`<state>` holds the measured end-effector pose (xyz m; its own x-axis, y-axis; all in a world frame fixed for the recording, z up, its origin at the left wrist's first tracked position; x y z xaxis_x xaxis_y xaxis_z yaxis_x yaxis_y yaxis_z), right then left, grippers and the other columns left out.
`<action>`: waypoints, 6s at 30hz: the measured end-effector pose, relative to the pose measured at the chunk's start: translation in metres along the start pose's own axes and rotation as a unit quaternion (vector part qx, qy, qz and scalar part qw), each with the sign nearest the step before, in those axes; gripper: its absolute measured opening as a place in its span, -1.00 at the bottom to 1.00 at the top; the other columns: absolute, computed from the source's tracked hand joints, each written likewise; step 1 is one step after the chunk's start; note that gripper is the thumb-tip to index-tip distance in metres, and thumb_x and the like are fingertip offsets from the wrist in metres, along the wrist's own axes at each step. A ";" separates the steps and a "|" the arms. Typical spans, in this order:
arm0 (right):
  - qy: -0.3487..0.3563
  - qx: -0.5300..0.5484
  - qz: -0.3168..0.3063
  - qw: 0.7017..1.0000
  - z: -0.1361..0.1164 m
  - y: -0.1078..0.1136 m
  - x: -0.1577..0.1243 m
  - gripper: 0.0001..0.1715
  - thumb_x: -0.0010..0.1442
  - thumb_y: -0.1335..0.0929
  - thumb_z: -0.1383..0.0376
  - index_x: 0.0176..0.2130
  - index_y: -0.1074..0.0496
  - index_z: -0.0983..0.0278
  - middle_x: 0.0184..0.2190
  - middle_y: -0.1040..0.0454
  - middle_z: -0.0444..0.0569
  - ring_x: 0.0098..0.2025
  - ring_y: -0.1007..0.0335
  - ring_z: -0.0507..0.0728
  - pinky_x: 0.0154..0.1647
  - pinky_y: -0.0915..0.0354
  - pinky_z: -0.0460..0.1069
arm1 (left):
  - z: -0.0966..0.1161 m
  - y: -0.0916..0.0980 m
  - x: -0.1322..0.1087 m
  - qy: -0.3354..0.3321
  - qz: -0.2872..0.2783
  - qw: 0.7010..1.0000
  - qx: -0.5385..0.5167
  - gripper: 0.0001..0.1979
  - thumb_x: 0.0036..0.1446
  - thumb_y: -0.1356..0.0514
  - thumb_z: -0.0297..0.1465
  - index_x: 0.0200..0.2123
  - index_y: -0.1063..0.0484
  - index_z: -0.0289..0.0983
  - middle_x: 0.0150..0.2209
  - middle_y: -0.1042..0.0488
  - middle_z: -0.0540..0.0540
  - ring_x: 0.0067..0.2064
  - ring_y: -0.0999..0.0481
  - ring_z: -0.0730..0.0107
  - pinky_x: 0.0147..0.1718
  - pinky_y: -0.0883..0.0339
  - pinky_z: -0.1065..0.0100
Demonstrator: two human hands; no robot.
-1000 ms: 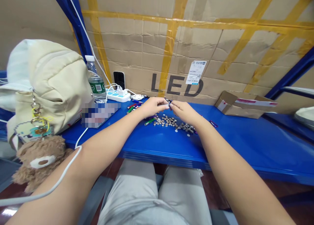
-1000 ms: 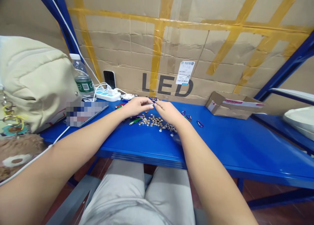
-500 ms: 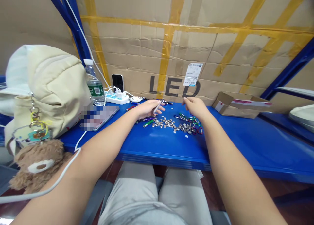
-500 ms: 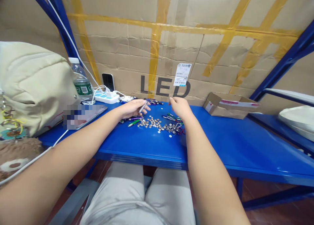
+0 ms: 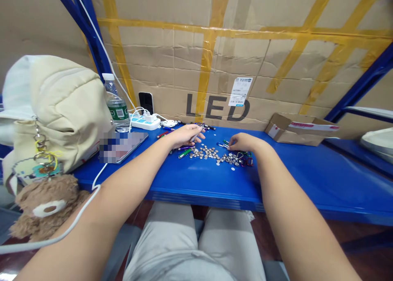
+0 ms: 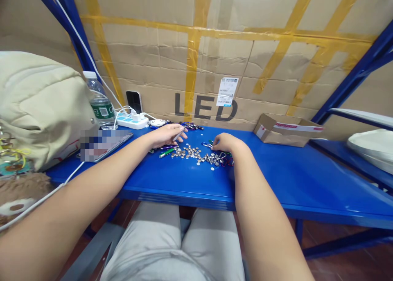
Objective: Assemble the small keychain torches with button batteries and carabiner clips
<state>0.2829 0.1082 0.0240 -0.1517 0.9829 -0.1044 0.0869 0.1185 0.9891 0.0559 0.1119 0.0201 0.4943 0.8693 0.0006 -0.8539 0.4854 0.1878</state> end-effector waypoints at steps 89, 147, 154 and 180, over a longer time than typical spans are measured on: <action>0.136 0.093 0.040 0.985 -0.062 -0.008 -0.002 -0.76 0.00 -0.37 0.33 -0.25 -0.53 0.23 -0.27 -0.54 -0.08 -0.25 -0.43 0.10 -0.27 -0.28 -0.09 | 0.002 0.065 -0.002 0.054 0.061 0.750 0.657 -0.68 0.00 -0.16 -0.34 -0.15 -0.51 -0.24 -0.22 -0.53 -0.16 -0.28 -0.45 0.25 -0.33 -0.21 0.37; 0.293 0.175 0.282 0.897 -0.081 0.025 -0.032 -0.79 0.09 -0.30 0.34 -0.26 -0.49 0.30 -0.29 -0.48 0.00 -0.26 -0.35 0.08 -0.21 -0.23 -0.04 | 0.025 -0.001 -0.005 -0.227 0.033 0.883 0.409 -0.80 0.04 -0.16 -0.37 -0.25 -0.46 -0.28 -0.30 -0.54 -0.05 -0.26 -0.48 0.40 -0.24 -0.30 0.37; 0.189 0.133 0.203 0.952 -0.069 0.015 -0.021 -0.78 0.07 -0.31 0.34 -0.25 -0.48 0.30 -0.28 -0.51 0.00 -0.28 -0.37 0.10 -0.23 -0.25 -0.04 | 0.027 0.003 -0.005 -0.285 0.055 0.841 0.456 -0.80 0.05 -0.17 -0.36 -0.22 -0.43 -0.25 -0.23 -0.52 -0.05 -0.19 -0.46 0.39 -0.19 -0.28 0.36; 0.205 0.080 0.090 0.971 -0.077 -0.019 0.009 -0.79 0.13 -0.28 0.37 -0.26 -0.49 0.26 -0.25 -0.54 -0.04 -0.22 -0.42 0.10 -0.19 -0.25 -0.08 | 0.025 -0.004 -0.008 -0.267 0.020 0.840 0.472 -0.79 0.05 -0.14 -0.37 -0.21 -0.42 -0.26 -0.22 -0.52 -0.06 -0.18 -0.47 0.36 -0.17 -0.28 0.36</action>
<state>0.2045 0.1043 0.0122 -0.4969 0.8544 0.1520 0.2949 0.0015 0.9555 0.0590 0.1005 0.0437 0.6856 0.5951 0.4194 -0.4870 -0.0533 0.8718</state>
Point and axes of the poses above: each hand's wrist, its own x-axis towards the middle knuckle, its own y-axis out of the back of the hand, z = x × y, the point moved 4 cm from there along x, towards the middle knuckle
